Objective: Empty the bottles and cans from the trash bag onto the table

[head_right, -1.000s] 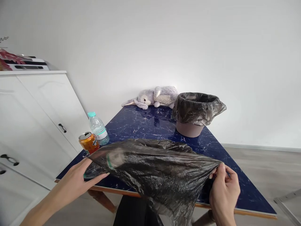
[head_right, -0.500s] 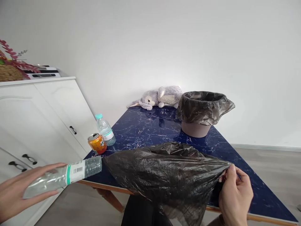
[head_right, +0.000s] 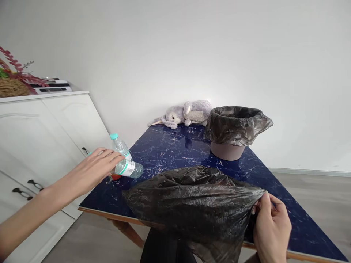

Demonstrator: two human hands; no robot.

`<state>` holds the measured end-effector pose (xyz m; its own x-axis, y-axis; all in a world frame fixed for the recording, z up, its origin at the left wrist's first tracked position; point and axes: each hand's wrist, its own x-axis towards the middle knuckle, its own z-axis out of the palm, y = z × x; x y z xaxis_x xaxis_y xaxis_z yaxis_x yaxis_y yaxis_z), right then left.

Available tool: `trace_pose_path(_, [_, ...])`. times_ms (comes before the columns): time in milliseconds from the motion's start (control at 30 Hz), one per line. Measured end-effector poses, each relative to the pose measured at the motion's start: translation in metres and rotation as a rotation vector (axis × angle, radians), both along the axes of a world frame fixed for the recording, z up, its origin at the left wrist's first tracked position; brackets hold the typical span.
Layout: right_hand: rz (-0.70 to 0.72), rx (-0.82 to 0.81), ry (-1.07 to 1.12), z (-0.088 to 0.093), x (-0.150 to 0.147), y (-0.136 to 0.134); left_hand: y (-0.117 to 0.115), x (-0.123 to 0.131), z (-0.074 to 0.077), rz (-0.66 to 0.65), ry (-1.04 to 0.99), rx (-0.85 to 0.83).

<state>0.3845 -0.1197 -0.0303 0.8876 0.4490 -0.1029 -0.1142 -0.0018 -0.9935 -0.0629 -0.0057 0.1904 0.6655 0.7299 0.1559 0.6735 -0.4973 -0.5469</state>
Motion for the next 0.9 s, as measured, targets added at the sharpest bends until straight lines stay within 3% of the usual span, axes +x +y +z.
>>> trace_pose_path(133, [0.010, 0.065, 0.041, 0.002, -0.001, 0.001, 0.012, 0.024, 0.000, 0.053, 0.273, 0.008])
trace_pose_path(233, [0.021, 0.049, 0.039, 0.007, -0.003, 0.001, 0.021, 0.036, -0.003, 0.067, 0.361, 0.008])
trace_pose_path(533, [0.030, 0.060, 0.025, 0.010, -0.005, 0.000, 0.064, 0.043, -0.020, 0.044, 0.378, 0.016])
trace_pose_path(733, [0.037, 0.066, 0.064, 0.020, -0.008, 0.000, 0.068, 0.044, -0.022, 0.028, 0.375, 0.010])
trace_pose_path(900, [0.039, 0.105, 0.077, 0.004, -0.002, 0.001, 0.067, 0.038, -0.023, 0.024, 0.348, -0.003])
